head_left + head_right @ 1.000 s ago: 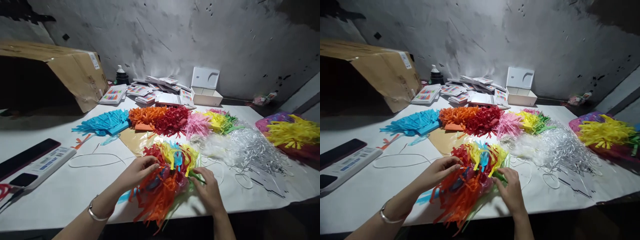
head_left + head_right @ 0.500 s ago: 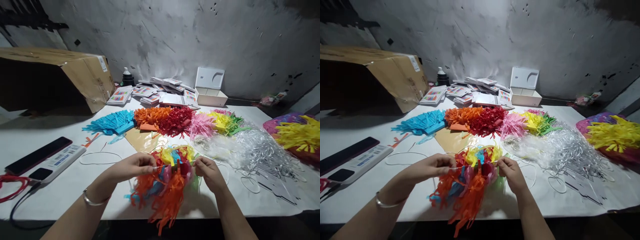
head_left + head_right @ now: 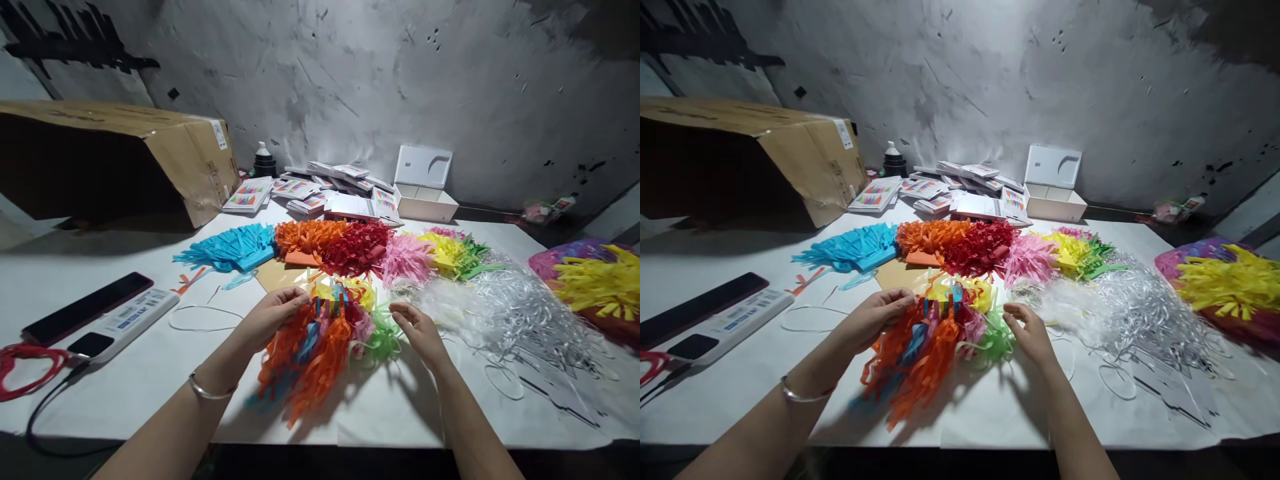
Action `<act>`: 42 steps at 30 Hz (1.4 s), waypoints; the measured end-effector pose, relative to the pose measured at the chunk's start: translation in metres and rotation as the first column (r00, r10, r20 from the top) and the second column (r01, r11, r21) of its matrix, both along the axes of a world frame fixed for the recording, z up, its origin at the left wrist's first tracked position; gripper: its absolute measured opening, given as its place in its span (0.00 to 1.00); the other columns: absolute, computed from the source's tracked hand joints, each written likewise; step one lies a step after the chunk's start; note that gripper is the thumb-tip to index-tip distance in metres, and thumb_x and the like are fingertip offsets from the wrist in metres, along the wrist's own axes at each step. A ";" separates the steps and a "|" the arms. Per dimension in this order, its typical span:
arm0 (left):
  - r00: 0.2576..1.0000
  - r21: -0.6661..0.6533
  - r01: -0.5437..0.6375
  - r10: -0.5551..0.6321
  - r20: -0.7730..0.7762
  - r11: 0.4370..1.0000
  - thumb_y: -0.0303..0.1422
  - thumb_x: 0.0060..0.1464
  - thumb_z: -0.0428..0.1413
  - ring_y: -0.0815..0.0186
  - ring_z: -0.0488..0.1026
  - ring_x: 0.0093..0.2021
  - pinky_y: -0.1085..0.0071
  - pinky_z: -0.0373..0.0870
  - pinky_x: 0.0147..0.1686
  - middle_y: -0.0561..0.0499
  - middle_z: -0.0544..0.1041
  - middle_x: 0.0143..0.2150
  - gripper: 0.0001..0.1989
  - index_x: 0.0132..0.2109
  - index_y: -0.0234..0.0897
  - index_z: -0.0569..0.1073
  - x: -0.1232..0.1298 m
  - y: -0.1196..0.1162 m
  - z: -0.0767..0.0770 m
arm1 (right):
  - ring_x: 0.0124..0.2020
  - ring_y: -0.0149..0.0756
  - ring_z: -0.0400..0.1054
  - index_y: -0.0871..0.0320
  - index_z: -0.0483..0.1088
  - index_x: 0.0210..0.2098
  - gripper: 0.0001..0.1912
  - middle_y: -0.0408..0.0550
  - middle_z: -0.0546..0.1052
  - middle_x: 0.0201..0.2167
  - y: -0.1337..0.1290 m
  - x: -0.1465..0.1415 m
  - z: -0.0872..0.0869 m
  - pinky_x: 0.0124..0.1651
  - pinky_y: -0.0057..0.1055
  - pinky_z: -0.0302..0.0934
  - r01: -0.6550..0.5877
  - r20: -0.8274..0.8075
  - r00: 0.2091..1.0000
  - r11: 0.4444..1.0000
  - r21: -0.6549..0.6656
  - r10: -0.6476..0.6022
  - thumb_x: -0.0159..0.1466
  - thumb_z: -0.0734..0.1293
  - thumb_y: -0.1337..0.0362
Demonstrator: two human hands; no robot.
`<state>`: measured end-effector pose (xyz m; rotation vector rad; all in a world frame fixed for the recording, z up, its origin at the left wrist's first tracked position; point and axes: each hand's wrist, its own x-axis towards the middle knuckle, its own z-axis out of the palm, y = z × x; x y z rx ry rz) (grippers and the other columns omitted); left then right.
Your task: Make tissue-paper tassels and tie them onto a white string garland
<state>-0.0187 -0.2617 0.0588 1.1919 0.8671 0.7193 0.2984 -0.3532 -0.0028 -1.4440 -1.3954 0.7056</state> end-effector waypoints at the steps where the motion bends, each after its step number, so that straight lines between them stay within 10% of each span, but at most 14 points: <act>1: 1.000 -0.008 -0.013 0.013 -0.001 1.000 0.53 0.40 0.69 0.78 0.43 0.19 0.79 0.38 0.18 0.63 0.53 0.20 0.28 0.30 0.36 0.66 -0.002 0.000 -0.002 | 0.46 0.46 0.75 0.56 0.76 0.45 0.23 0.56 0.80 0.45 -0.002 0.003 -0.007 0.50 0.42 0.67 0.002 0.004 1.000 1.000 -0.010 -0.002 0.63 0.68 0.45; 9: 0.996 -0.031 -0.090 0.090 -0.003 0.995 0.52 0.39 0.70 0.78 0.44 0.19 0.79 0.37 0.18 0.63 0.55 0.21 0.27 0.31 0.35 0.67 -0.010 -0.001 -0.007 | 0.43 0.45 0.69 0.53 0.79 0.36 0.14 0.50 0.77 0.37 -0.031 -0.013 -0.005 0.51 0.41 0.60 -0.043 0.094 0.995 0.999 0.009 0.042 0.56 0.76 0.51; 18: 0.998 -0.097 -0.063 0.064 0.016 0.993 0.50 0.39 0.70 0.78 0.42 0.19 0.79 0.36 0.18 0.63 0.54 0.21 0.27 0.34 0.34 0.70 -0.015 -0.002 -0.012 | 0.27 0.35 0.68 0.54 0.66 0.35 0.20 0.43 0.72 0.26 -0.029 -0.029 0.011 0.33 0.32 0.64 -0.122 -0.093 0.988 0.993 -0.008 0.120 0.74 0.52 0.50; 25: 0.994 -0.123 -0.094 0.101 0.045 0.988 0.50 0.38 0.71 0.78 0.42 0.19 0.80 0.36 0.17 0.64 0.52 0.20 0.26 0.34 0.35 0.71 -0.015 -0.009 -0.014 | 0.35 0.39 0.63 0.55 0.74 0.33 0.13 0.47 0.72 0.32 -0.031 -0.035 -0.002 0.41 0.34 0.59 -0.039 0.058 0.998 0.999 0.029 0.038 0.56 0.76 0.54; 33: 0.993 0.039 -0.094 0.096 -0.075 0.995 0.52 0.45 0.64 0.75 0.48 0.18 0.78 0.43 0.17 0.62 0.55 0.20 0.24 0.35 0.37 0.69 -0.007 -0.017 -0.015 | 0.26 0.33 0.64 0.55 0.70 0.33 0.19 0.41 0.69 0.22 -0.037 -0.060 0.006 0.33 0.29 0.59 -0.066 -0.064 0.996 0.997 0.026 0.068 0.72 0.57 0.51; 35: 0.958 0.305 -0.127 0.196 -0.209 0.944 0.49 0.51 0.61 0.70 0.60 0.21 0.76 0.55 0.21 0.57 0.66 0.24 0.19 0.37 0.37 0.71 -0.002 -0.027 -0.013 | 0.21 0.30 0.59 0.55 0.71 0.37 0.18 0.38 0.65 0.19 -0.039 -0.061 0.015 0.27 0.27 0.55 -0.060 -0.098 0.993 0.998 0.011 0.061 0.73 0.57 0.51; 38: 0.795 0.717 -0.087 0.482 -0.368 0.692 0.42 0.57 0.58 0.60 0.73 0.35 0.71 0.66 0.31 0.48 0.76 0.38 0.12 0.43 0.40 0.73 0.011 -0.045 -0.012 | 0.25 0.32 0.64 0.56 0.75 0.42 0.16 0.42 0.70 0.23 -0.039 -0.066 0.028 0.29 0.27 0.58 -0.058 -0.045 0.997 0.998 0.001 0.058 0.71 0.61 0.52; 42: 0.705 0.857 0.113 0.568 -0.425 0.502 0.39 0.62 0.54 0.59 0.76 0.36 0.71 0.67 0.28 0.44 0.76 0.45 0.13 0.51 0.41 0.71 0.034 -0.062 -0.014 | 0.42 0.44 0.74 0.53 0.79 0.47 0.15 0.50 0.81 0.37 -0.038 -0.076 0.036 0.44 0.35 0.66 -0.097 0.039 0.995 0.995 0.015 0.096 0.68 0.62 0.58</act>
